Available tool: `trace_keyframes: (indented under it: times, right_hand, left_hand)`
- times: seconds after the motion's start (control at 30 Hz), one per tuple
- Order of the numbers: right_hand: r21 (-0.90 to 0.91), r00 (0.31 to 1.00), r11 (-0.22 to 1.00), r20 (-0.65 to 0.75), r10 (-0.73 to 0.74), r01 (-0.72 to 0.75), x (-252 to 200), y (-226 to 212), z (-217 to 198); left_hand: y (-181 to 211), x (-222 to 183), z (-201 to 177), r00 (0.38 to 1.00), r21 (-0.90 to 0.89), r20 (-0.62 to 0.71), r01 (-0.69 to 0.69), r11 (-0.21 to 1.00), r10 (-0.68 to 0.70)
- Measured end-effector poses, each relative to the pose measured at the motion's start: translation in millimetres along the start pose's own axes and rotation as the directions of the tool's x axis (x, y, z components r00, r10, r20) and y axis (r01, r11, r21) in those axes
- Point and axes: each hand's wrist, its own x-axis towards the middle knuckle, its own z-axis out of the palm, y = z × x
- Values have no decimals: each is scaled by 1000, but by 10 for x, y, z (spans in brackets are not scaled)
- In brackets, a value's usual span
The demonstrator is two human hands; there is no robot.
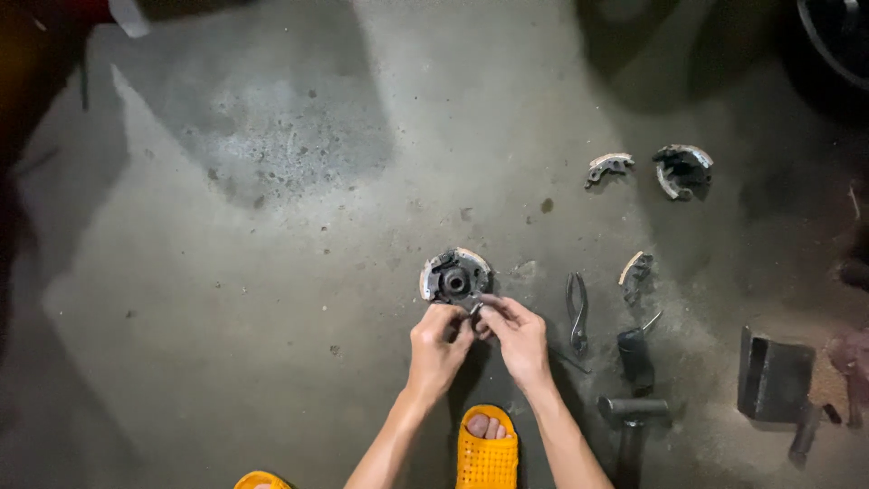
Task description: Assembling motorcycle clutch shoes by attaching springs using a screwdriver while sitting on the floor
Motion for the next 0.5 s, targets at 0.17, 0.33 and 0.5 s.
trace_keyframes:
  times: [0.17, 0.33, 0.5]
  right_hand:
    - [35, 999, 999, 29, 23, -24, -5, -33, -17]
    - [-210, 986, 973, -113, -124, 98, 37, -46, 12]
    - [-198, 988, 968, 18, -152, 153, -92, 275, 188]
  left_hand:
    - [220, -37, -76, 996, 88, -60, -56, 994, 62]
    - [85, -143, -21, 919, 71, -331, 249, 966, -212]
    - [140, 168, 73, 972, 9, -218, 96, 995, -92]
